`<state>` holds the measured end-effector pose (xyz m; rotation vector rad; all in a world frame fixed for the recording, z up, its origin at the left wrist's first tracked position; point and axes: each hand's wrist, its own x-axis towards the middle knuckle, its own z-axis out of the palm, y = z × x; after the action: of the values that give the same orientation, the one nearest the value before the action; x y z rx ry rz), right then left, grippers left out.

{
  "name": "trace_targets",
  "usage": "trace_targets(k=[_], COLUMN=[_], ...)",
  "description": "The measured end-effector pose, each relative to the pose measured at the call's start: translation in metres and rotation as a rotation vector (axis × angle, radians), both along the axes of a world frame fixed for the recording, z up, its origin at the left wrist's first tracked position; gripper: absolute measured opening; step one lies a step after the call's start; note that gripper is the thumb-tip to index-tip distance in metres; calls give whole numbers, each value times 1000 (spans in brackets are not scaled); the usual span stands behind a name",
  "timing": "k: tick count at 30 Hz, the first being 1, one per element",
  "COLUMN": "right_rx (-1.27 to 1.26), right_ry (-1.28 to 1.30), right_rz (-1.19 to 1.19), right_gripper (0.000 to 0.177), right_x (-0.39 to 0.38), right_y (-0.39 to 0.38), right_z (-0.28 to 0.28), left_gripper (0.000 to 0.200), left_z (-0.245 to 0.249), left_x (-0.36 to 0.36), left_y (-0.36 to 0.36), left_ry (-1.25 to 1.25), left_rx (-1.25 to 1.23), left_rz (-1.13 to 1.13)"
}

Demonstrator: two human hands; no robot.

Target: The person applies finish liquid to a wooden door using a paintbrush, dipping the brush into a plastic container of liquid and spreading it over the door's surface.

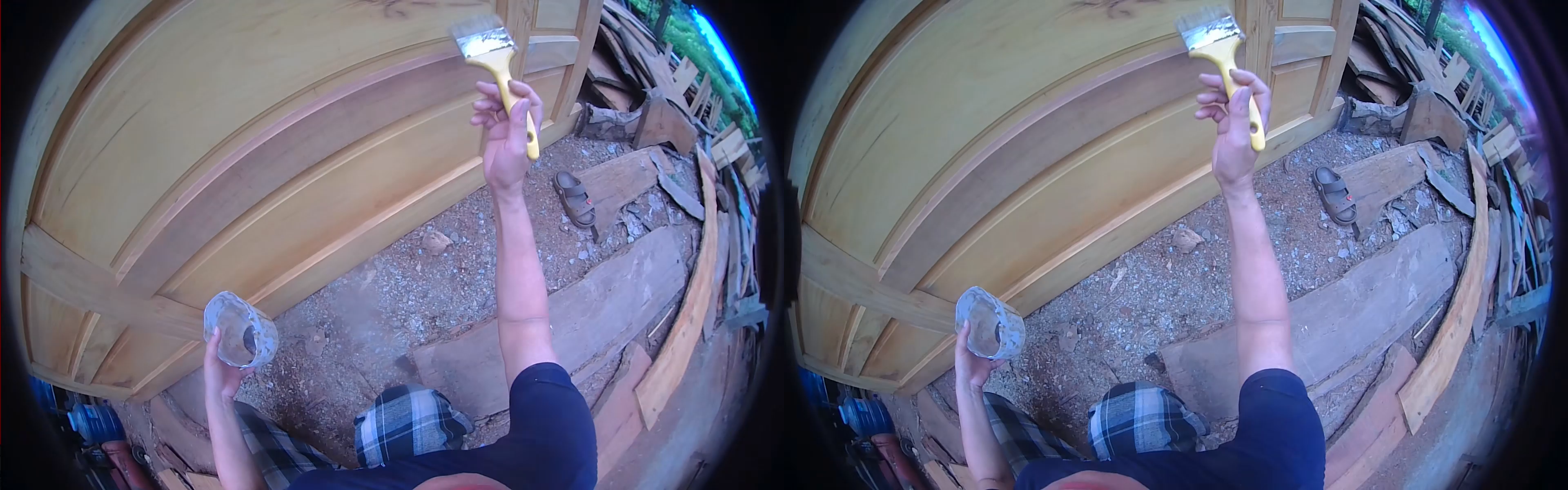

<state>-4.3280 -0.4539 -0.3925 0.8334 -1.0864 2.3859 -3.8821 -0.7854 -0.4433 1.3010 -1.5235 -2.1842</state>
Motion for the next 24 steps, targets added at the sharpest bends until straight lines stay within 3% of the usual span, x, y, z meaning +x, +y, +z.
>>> trace_targets(k=[2, 4, 7, 11, 14, 15, 17, 20, 23, 24], right_rx=[-75, -123, -275, -139, -51, -58, 160, 248, 225, 59], right_ry=[15, -82, -342, -678, -874, -864, -847, -736, -440, -296], right_rz=[0, 38, 121, 0, -23, -25, -183, -294, -359, -210], right_gripper=[41, 40, 36, 36, 35, 35, 29, 26, 23, 21], right_x=[-46, -82, -92, -57, -38, -45, -74, -98, -99, -108], right_y=[9, 19, 36, 59, 74, 78, 81, 68, 59, 59], right_z=[29, 10, -72, -212, -266, -260, -238, -102, 60, 101], left_gripper=[84, 84, 83, 83, 82, 82, 82, 81, 81, 82], left_z=[-1, -2, -4, -12, -15, -15, -12, -8, -9, -9], left_x=[-1, 0, 1, 6, 10, 12, 11, 8, 1, -4], left_y=[0, 1, 3, 0, -6, -7, -7, -9, -8, -4], left_ry=[-6, -2, 34, -14, -34, -27, -21, -5, 10, 5], left_rx=[0, 2, 12, 22, 32, 33, 11, 3, 5, 0], left_rz=[6, 14, 12, 13, -16, -27, -9, -31, -47, -43])
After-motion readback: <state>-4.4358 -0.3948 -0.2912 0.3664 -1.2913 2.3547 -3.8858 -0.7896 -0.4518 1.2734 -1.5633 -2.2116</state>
